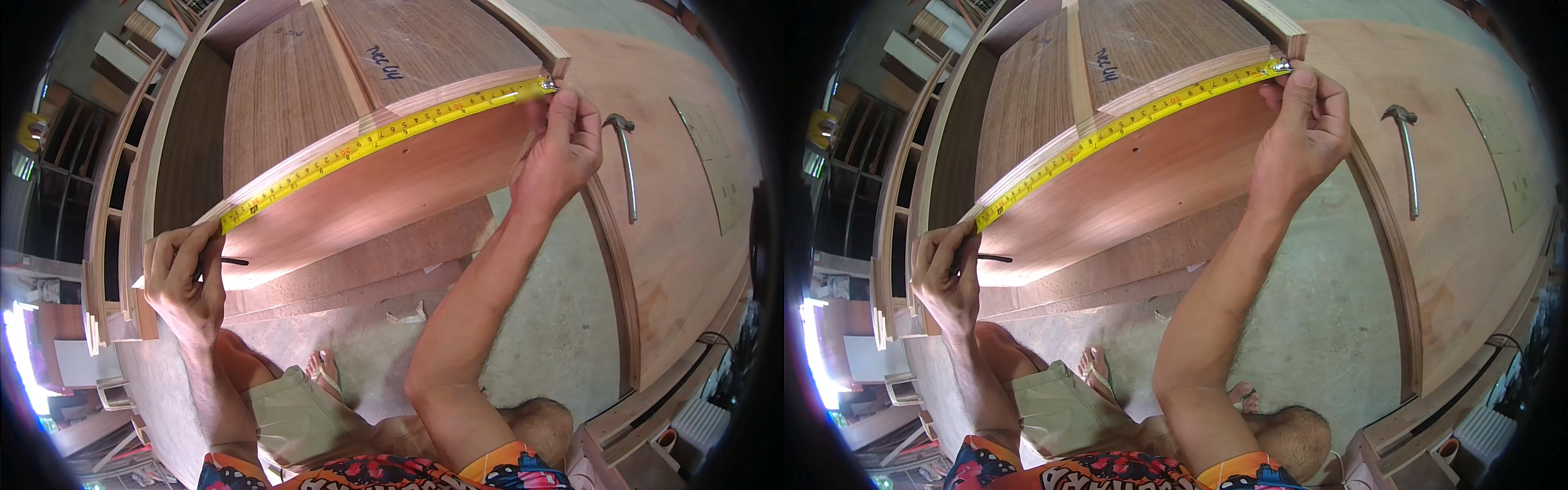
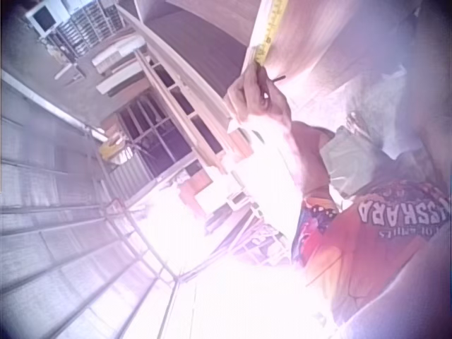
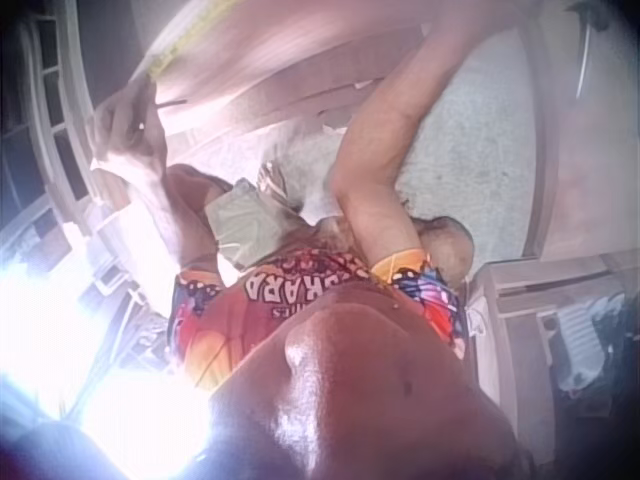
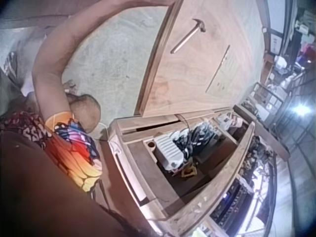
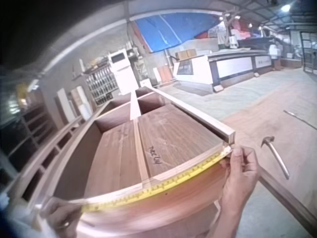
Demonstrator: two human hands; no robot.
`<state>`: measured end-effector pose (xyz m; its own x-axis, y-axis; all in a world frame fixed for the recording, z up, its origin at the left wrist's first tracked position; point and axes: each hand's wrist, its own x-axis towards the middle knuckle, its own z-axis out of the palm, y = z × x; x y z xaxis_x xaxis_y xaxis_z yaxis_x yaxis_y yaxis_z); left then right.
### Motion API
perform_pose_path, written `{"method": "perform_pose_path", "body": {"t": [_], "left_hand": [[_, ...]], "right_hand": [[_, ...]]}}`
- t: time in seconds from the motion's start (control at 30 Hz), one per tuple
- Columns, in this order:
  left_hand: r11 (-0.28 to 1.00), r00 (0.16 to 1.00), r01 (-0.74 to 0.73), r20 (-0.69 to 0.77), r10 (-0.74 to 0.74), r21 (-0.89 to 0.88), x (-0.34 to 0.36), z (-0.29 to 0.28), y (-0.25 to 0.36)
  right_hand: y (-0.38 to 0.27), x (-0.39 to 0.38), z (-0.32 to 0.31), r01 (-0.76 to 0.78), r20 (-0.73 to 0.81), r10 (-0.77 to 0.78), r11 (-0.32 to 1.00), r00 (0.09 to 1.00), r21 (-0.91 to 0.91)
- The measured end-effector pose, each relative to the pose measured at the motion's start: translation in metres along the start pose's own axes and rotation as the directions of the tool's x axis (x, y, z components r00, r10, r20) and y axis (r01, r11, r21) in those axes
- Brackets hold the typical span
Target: The person uses a tape measure to take dimensions of wooden cabinet components and a table saw, then places a wooden panel into a wooden frame.
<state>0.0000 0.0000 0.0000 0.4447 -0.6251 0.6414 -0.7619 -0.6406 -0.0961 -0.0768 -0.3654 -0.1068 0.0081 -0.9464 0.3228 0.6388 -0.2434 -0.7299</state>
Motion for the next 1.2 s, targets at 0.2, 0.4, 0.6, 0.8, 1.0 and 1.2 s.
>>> {"method": "perform_pose_path", "body": {"t": [0.2, 0.4, 0.6, 0.8, 1.0, 1.2], "left_hand": [[1.000, 1.000, 0.010, -0.013, -0.010, -0.009, -0.004, 0.005, 0.000], [1.000, 1.000, -0.025, 0.000, 0.025, 0.007, -0.003, 0.003, 0.001], [0.999, 1.000, 0.023, -0.007, -0.024, -0.022, -0.004, 0.004, 0.002], [1.000, 1.000, 0.026, -0.003, -0.026, -0.010, -0.003, 0.002, 0.002], [0.999, 1.000, 0.000, -0.008, 0.000, -0.034, 0.000, 0.005, 0.002], [0.999, 1.000, 0.023, 0.016, -0.022, -0.029, -0.005, 0.001, 0.002]], "right_hand": [[0.000, 0.003, 0.000, 0.003, -0.006, -0.003, 1.000, 1.000, 0.027], [-0.004, 0.002, 0.000, 0.016, -0.002, -0.016, 1.000, 1.000, -0.016], [-0.006, 0.000, 0.001, 0.003, -0.019, -0.003, 0.999, 1.000, -0.037], [-0.002, 0.000, 0.003, 0.014, -0.014, -0.014, 1.000, 1.000, -0.021], [-0.008, 0.003, 0.002, -0.028, -0.062, 0.026, 0.999, 0.998, -0.035], [-0.011, -0.001, 0.006, -0.043, -0.042, 0.044, 0.999, 0.998, 0.026]]}}
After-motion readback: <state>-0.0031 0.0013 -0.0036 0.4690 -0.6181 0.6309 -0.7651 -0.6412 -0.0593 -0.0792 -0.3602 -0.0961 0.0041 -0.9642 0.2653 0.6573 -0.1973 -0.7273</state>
